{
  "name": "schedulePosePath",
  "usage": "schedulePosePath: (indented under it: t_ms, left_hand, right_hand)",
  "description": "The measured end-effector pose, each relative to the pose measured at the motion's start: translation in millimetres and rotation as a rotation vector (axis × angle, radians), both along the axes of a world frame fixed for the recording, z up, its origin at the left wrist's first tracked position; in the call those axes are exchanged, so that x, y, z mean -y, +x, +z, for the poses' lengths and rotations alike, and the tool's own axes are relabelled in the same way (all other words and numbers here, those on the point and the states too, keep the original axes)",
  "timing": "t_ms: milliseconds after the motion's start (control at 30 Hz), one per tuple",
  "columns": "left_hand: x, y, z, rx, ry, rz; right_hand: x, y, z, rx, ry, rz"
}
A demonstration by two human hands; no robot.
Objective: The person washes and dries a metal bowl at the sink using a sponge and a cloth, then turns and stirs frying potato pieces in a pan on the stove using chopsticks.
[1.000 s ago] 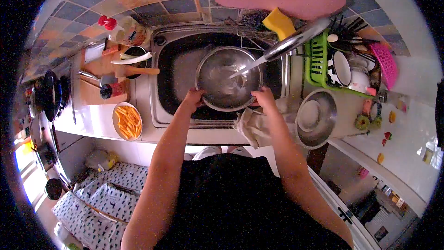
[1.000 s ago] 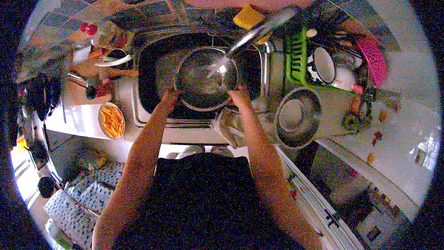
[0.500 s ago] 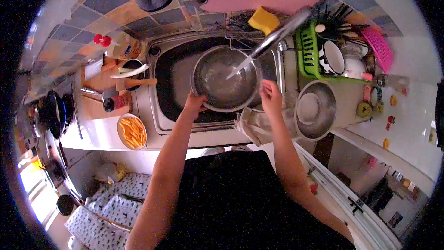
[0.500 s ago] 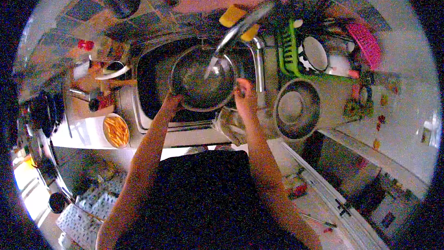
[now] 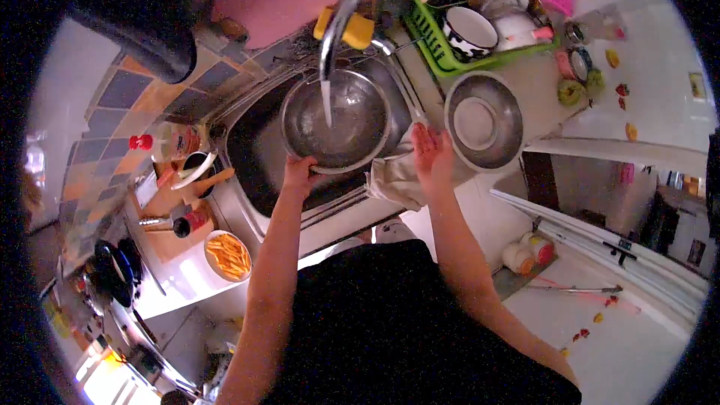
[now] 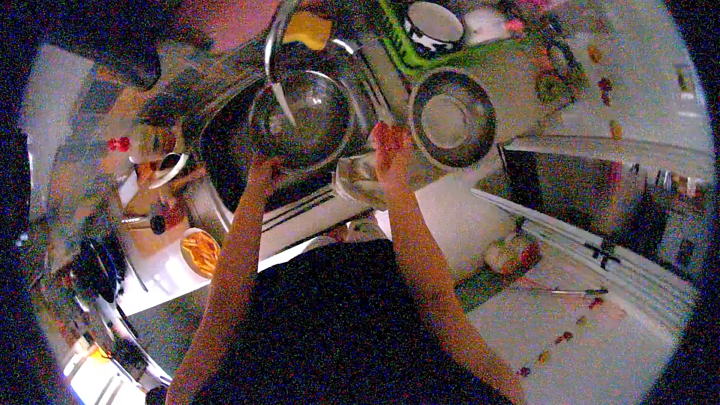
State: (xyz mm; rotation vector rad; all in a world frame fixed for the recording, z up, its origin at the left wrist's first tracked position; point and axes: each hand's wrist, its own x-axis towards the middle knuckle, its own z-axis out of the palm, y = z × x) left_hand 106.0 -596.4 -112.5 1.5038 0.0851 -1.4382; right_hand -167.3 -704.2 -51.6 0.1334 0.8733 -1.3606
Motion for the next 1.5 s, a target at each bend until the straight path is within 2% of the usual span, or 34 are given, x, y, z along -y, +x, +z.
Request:
schedulePosePath:
  t_ms: [33, 133, 200, 267, 333, 400, 467, 533, 600, 633, 700, 733, 800, 867, 933, 967, 1033, 1100, 1167, 1200, 1233, 1333, 1367, 1433, 1467, 1500]
  left_hand:
    - [2, -1, 1, 0.0, -0.001, 0.003]
    - [11, -9, 15, 0.014, -0.02, -0.012]
    - [16, -17, 39, 0.049, -0.045, -0.042]
    - [19, -19, 42, 0.064, -0.021, -0.059]
    - [17, -17, 38, 0.078, -0.022, -0.076]
    - [17, -15, 33, 0.082, -0.059, -0.094]
    - [20, -17, 40, 0.067, -0.046, -0.054]
    - [22, -14, 39, 0.081, -0.035, -0.071]
    - [23, -8, 30, 0.125, -0.02, -0.147]
    - [23, -10, 32, 0.104, -0.022, -0.098]
    - [24, -16, 33, 0.059, -0.025, 0.001]
    - [25, -16, 31, 0.084, -0.035, -0.025]
    - [32, -12, 25, 0.136, -0.064, -0.084]
    - [36, -6, 14, 0.07, -0.081, -0.078]
    - [34, 1, -2, 0.039, -0.057, -0.068]
    - [38, 2, -12, 0.043, -0.035, -0.065]
    - [44, 1, -2, 0.06, -0.008, -0.057]
    - [44, -4, 30, 0.081, 0.01, -0.039]
    - [41, -6, 49, 0.049, -0.14, -0.037]
    - [40, -4, 52, 0.035, -0.215, -0.038]
    - [39, -2, 44, 0.059, -0.166, -0.06]
    - [37, 3, 27, 0.124, -0.078, -0.14]
    - [35, 5, 28, 0.145, -0.085, -0.174]
    - [24, 10, -2, 0.241, -0.221, -0.263]
    - [13, 14, -57, 0.315, -0.352, -0.317]
    - [12, 15, -72, 0.325, -0.367, -0.318]
  right_hand:
    - [1, -7, 23, 0.073, 0.117, -0.013]
    - [5, -36, -25, 0.199, -0.015, -0.097]
    - [9, -44, -38, 0.203, 0.008, -0.129]
    - [13, -48, -46, 0.213, -0.009, -0.138]
    - [12, -46, -42, 0.234, -0.065, -0.136]
    - [-4, -45, -16, 0.418, -0.19, -0.052]
    - [-14, -34, -9, 0.327, -0.193, -0.044]
    - [-19, -19, -22, -0.044, -0.065, -0.12]
    - [-33, -9, -14, -0.106, 0.028, -0.069]
    - [-42, -6, -10, -0.14, 0.078, -0.044]
    - [-58, 1, -9, -0.226, 0.004, 0.011]
    - [-64, 7, -10, -0.267, -0.034, 0.04]
    - [-72, 28, -13, -0.35, 0.042, -0.035]
    - [-83, 45, -17, -0.436, 0.125, -0.115]
    - [-101, 48, -119, -1.14, -0.199, 0.131]
    - [-103, 66, -66, -0.805, -0.113, 0.019]
    - [-106, 85, -44, -0.495, -0.005, 0.005]
    - [-115, 92, -88, -0.549, 0.051, 0.199]
    - [-130, 120, -186, -1.07, -0.228, 0.29]
    - [-130, 129, -193, -1.084, -0.195, 0.325]
    - [-126, 141, -177, -1.097, -0.163, 0.36]
    - [-96, 150, -104, -0.378, 0.429, 0.405]
    - [-92, 151, -104, -0.341, 0.371, 0.436]
    - [-86, 152, -113, -0.265, 0.256, 0.5]
    - [-83, 150, -119, -0.228, 0.198, 0.533]
    - [-81, 144, -133, -0.152, 0.215, 0.554]
